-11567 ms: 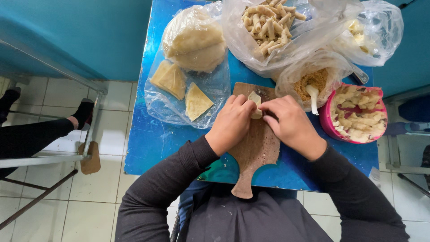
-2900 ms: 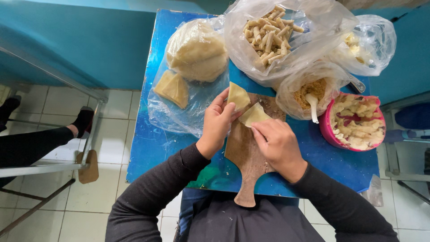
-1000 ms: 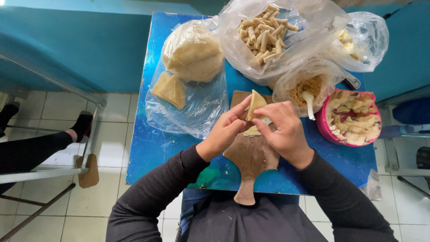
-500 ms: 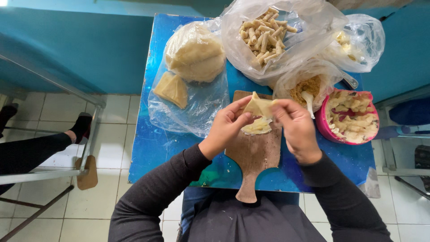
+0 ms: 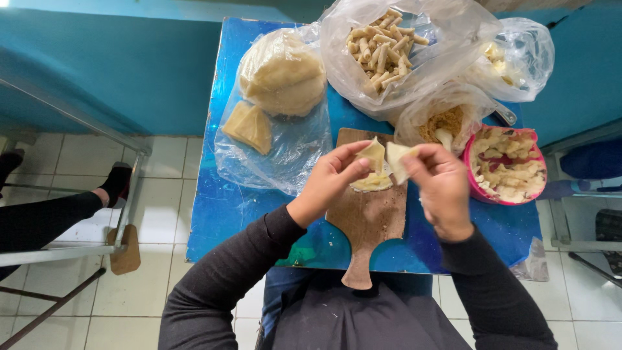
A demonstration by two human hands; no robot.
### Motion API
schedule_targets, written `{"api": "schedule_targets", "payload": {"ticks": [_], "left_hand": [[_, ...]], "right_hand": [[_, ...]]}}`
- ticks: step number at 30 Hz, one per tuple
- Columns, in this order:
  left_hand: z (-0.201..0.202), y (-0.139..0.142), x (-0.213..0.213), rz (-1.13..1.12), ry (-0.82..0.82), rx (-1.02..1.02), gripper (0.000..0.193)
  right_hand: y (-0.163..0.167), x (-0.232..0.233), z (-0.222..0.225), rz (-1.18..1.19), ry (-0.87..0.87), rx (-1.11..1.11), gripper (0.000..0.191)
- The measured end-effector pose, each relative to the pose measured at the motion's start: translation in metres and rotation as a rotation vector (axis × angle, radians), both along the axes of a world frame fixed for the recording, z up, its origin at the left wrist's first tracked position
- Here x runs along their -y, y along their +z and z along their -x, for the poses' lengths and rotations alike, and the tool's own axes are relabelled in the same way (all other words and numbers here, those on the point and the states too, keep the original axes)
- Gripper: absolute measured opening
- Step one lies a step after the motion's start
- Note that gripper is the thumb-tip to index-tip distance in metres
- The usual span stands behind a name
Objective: The person sits at a small blue table and shapes pieces of dough by hand on a wooden board, stretching and flattening each piece. They spoon a brown powdery filling from a plastic bag onto the dough, fold the dough over the filling, and place the filled pieces into a pink bowl.
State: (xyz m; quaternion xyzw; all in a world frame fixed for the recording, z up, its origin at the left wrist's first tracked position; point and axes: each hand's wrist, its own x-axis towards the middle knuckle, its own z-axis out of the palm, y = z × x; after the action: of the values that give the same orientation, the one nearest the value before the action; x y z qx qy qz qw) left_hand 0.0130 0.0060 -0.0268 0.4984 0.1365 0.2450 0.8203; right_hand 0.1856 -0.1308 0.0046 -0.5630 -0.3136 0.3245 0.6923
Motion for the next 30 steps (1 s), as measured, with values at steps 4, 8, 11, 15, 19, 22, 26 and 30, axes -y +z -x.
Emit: {"api": "schedule_targets", "payload": {"ticks": [4, 8, 11, 15, 19, 22, 26, 30], "left_hand": [[0.000, -0.003, 0.008, -0.040, -0.018, -0.041, 0.057], [-0.001, -0.007, 0.008, 0.041, -0.024, 0.004, 0.057], [-0.003, -0.008, 0.006, 0.100, -0.015, 0.041, 0.057], [0.000, -0.004, 0.002, 0.201, 0.013, 0.002, 0.058], [-0.001, 0.000, 0.001, 0.260, 0.016, -0.025, 0.061], [-0.002, -0.001, 0.004, 0.192, -0.026, -0.027, 0.067], [-0.001, -0.005, 0.005, 0.050, -0.005, 0.007, 0.074], [-0.001, -0.006, 0.004, 0.070, 0.022, 0.008, 0.076]], "right_hand": [[0.000, -0.001, 0.027, 0.098, 0.133, 0.260, 0.009], [-0.003, -0.001, 0.026, 0.092, 0.203, 0.169, 0.010], [-0.009, -0.002, 0.011, 0.083, 0.191, -0.146, 0.009], [-0.015, 0.000, -0.003, -0.035, 0.133, -0.432, 0.007], [-0.015, 0.001, 0.007, 0.016, 0.109, -0.188, 0.014], [-0.012, 0.002, 0.023, 0.097, 0.126, 0.071, 0.015], [-0.007, 0.000, 0.030, 0.069, 0.136, 0.042, 0.016], [-0.005, -0.002, 0.027, 0.050, 0.117, -0.053, 0.017]]}}
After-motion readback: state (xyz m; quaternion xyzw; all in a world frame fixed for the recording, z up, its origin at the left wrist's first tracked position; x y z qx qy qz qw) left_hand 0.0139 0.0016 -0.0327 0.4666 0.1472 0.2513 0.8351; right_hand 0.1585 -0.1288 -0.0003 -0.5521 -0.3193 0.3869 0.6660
